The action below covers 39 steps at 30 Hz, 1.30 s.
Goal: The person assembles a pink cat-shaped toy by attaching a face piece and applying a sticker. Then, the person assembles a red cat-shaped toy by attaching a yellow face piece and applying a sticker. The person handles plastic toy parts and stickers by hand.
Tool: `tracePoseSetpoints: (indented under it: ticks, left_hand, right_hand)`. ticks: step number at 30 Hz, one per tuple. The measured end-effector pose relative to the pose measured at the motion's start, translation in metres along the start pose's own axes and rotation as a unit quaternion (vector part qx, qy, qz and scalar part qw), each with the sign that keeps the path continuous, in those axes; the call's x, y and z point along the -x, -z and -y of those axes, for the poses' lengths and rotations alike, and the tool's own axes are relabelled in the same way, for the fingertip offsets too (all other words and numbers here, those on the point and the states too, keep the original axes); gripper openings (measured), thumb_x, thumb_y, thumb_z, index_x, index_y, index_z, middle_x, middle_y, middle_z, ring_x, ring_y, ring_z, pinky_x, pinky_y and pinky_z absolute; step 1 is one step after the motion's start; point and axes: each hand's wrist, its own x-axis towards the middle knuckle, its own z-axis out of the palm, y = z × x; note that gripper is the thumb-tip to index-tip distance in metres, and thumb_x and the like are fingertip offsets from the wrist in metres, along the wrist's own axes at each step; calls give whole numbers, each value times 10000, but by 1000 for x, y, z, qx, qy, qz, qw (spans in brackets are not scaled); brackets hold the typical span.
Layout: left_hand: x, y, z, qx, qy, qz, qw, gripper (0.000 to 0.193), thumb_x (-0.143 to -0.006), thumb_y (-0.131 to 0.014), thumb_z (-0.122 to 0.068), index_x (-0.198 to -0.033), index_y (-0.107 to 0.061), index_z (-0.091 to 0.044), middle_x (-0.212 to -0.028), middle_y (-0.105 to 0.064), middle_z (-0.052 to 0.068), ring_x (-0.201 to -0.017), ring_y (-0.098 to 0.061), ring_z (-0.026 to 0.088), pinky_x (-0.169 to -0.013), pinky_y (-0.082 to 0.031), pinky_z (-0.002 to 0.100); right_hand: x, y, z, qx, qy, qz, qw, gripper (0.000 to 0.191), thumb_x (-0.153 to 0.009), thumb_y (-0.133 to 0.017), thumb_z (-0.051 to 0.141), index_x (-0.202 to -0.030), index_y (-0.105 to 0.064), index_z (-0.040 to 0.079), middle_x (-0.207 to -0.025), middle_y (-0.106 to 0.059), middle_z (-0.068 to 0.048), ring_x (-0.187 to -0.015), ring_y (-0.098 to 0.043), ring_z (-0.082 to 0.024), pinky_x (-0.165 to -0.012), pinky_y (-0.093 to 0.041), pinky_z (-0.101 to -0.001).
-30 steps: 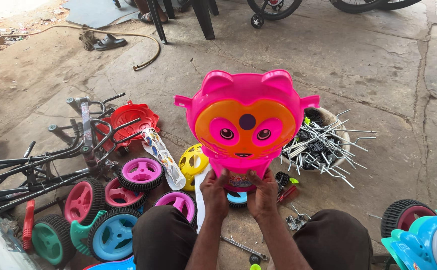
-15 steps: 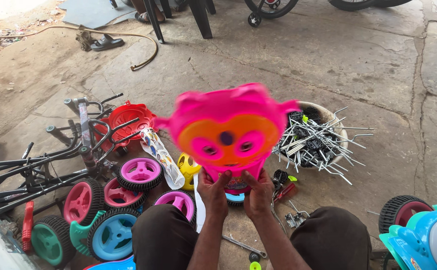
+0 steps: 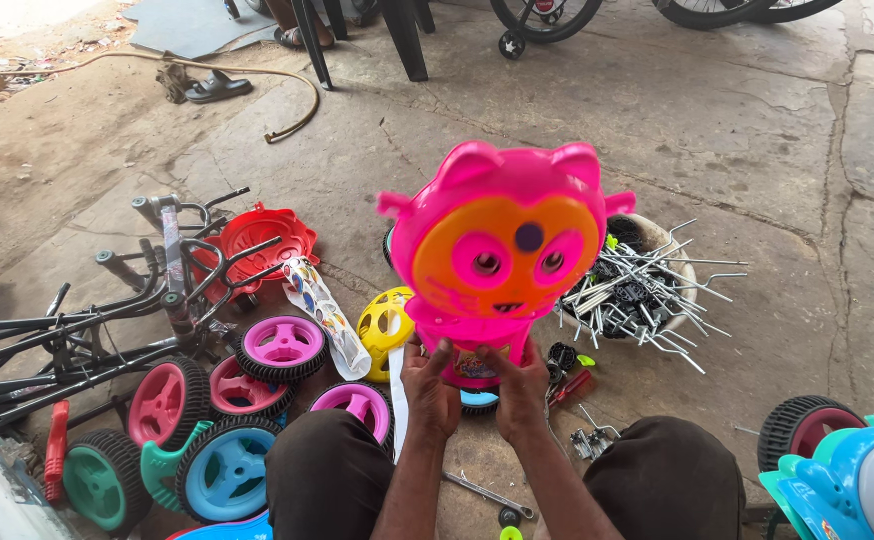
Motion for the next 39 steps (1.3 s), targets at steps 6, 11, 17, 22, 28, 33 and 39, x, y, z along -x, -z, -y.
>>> tracePoseSetpoints:
  ticks: [6,11,17,22,28,33,39]
  left_hand:
    - [3,4,5,-20,36,26,999,559,-831,-807,-60,-1301,-507,-19,-1238,-681,138,-1148,-677,261,-1038,-536,456]
    - [5,2,17,9,45,28,999,511,-863,-720,-33,-1337,-527,-55,-1289,-665,112,-1185,-652,263,-1034,-526,462]
    - [4,1,27,43,57,-35,997,435,-946,-576,-40,-1378,-530,-74,-1315,-655,109,-1217,-632,275,-1058,-508,485]
    - [1,7,23,62,53,-86,993,375,-1004,-510,-148,-1361,-519,-31,-1300,-659,141,-1197,-642,288,-1038,-526,487]
    - [-2,11,27,61,57,-114,990,363,-1014,-542,-185,-1328,-541,-5,-1248,-674,153,-1116,-674,288,-967,-560,449]
    - [-3,13,39,17,69,-74,995,366,-930,-645,10,-1286,-574,-42,-1178,-683,104,-1066,-683,251,-962,-570,437]
    - [-7,12,48,3,108,-100,989,362,-894,-644,-1,-1247,-599,-69,-1157,-715,95,-1051,-698,242,-951,-570,451]
  right_hand:
    - [12,-9,13,93,73,27,993,724,-705,-890,120,-1345,-562,40,-1155,-713,-71,-1023,-695,-170,-933,-567,-341]
    - [2,-2,5,31,69,-37,996,550,-789,-840,132,-1283,-633,7,-1131,-742,-78,-969,-703,-163,-881,-566,-328]
    - [-11,12,2,-46,15,-23,999,489,-837,-809,130,-1281,-669,-19,-1134,-754,-87,-975,-704,-155,-906,-549,-316]
    - [-11,20,0,1,-38,-8,999,583,-797,-815,136,-1332,-636,-12,-1157,-762,-100,-1040,-700,-177,-989,-528,-334]
    - [4,25,-5,40,-15,24,999,753,-653,-829,-27,-1354,-556,-3,-1171,-717,-90,-1085,-678,-202,-1050,-512,-366]
    - [1,33,-9,30,5,-12,999,688,-696,-814,7,-1339,-577,-57,-1157,-717,-130,-1043,-682,-216,-1010,-518,-375]
    - [-18,47,-18,27,-23,-106,994,525,-774,-811,126,-1249,-637,-12,-1111,-713,-100,-1003,-684,-194,-957,-524,-361]
